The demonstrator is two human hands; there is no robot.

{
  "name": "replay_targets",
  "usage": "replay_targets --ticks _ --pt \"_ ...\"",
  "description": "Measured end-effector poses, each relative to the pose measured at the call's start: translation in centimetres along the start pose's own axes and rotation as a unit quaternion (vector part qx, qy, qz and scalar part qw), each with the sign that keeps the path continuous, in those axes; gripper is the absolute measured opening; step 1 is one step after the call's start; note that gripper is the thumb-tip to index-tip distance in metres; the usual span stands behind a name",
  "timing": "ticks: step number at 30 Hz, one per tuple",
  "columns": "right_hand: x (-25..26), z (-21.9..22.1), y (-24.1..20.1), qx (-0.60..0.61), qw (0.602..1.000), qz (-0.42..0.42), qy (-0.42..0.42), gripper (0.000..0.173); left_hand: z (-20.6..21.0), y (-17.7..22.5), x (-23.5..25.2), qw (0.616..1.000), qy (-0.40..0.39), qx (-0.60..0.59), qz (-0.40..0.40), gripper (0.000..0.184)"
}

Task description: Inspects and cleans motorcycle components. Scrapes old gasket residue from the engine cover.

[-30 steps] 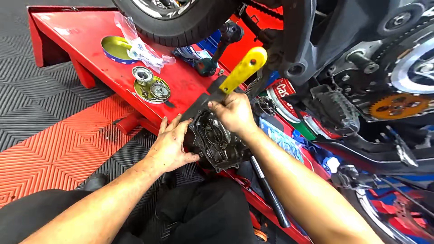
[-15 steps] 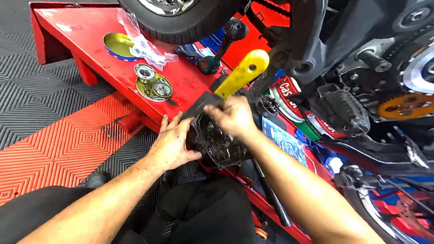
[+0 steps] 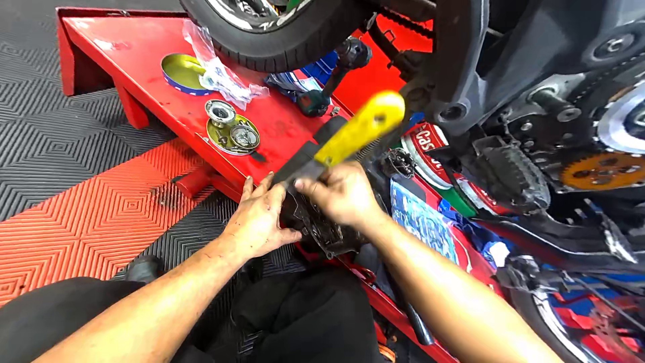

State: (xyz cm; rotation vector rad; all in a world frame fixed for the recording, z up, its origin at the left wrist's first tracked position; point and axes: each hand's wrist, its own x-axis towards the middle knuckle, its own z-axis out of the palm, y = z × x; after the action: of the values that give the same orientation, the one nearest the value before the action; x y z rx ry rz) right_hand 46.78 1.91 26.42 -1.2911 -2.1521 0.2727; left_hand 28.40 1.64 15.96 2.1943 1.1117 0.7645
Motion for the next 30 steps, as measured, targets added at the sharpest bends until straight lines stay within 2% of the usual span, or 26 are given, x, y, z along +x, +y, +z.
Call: replay_targets --ticks 3,4,6,8,9,10,12,14,16,19,20,23,25,27,28,29,30 --pt "1.3 -2.0 5.3 -0.061 0.987 0.137 0.062 0.020 0.2 0.0 -0.2 1.000 0.007 0.003 0.003 0.105" --pt "1.6 -2.3 5.9 -0.078 0.983 0.146 0.075 0.020 0.1 0.0 -0.2 1.000 0.010 0.009 0.004 0.105" --pt "0.7 -1.7 3.5 -0.071 0.992 0.082 0.062 0.013 0.0 0.0 -0.2 1.000 0.009 0.012 0.007 0.104" --pt "-0.6 -0.3 -0.2 -0.023 1.000 -0.015 0.008 0.010 0.1 0.0 -0.2 1.000 0.009 0.010 0.010 0.102" --pt "-0.8 0.1 -1.0 -0.004 0.999 -0.035 -0.007 0.010 0.2 -0.1 -0.2 1.000 0.011 0.008 0.013 0.101" --pt "-0.7 0.1 -0.5 -0.005 1.000 -0.016 0.000 0.013 0.2 -0.1 -0.2 1.000 0.010 0.006 0.012 0.101" --pt "0.2 -1.1 3.0 -0.053 0.993 0.096 0.048 0.022 0.4 0.1 -0.4 1.000 0.013 0.000 0.006 0.102" --pt "1.4 -2.4 5.8 -0.089 0.975 0.178 0.094 0.021 0.4 -0.1 -0.3 1.000 0.023 0.010 0.006 0.101" --pt "1.2 -2.3 4.9 -0.098 0.979 0.155 0.089 0.016 0.4 -0.1 -0.1 1.000 0.015 0.014 0.000 0.103" --pt "0.3 -1.4 2.1 -0.080 0.994 0.063 0.042 0.015 0.5 -0.1 0.0 1.000 0.016 0.011 0.005 0.103" --pt "0.5 -1.6 2.4 -0.083 0.993 0.077 0.043 0.018 0.5 -0.2 0.0 1.000 0.017 0.008 0.007 0.103" --pt "1.3 -3.4 6.2 -0.143 0.967 0.194 0.079 0.024 0.7 -0.1 -0.2 1.000 0.017 0.008 0.006 0.102" --pt "1.7 -3.2 5.8 -0.151 0.972 0.163 0.079 0.017 0.8 -0.3 0.0 0.999 0.026 0.016 0.010 0.103" --pt "1.2 -1.5 3.1 -0.128 0.989 0.055 0.051 0.015 0.8 -0.4 0.0 1.000 0.026 0.010 0.012 0.104" --pt "0.9 -1.1 2.2 -0.108 0.993 0.031 0.036 0.015 0.9 -0.4 -0.1 0.999 0.028 0.010 0.015 0.103" --pt "0.7 -1.2 2.1 -0.087 0.994 0.050 0.032 0.015 1.0 -0.3 -0.2 0.999 0.030 0.011 0.018 0.102" --pt "0.8 -1.6 2.7 -0.063 0.991 0.108 0.040 0.015 0.9 -0.2 -0.2 0.999 0.029 0.010 0.019 0.101"
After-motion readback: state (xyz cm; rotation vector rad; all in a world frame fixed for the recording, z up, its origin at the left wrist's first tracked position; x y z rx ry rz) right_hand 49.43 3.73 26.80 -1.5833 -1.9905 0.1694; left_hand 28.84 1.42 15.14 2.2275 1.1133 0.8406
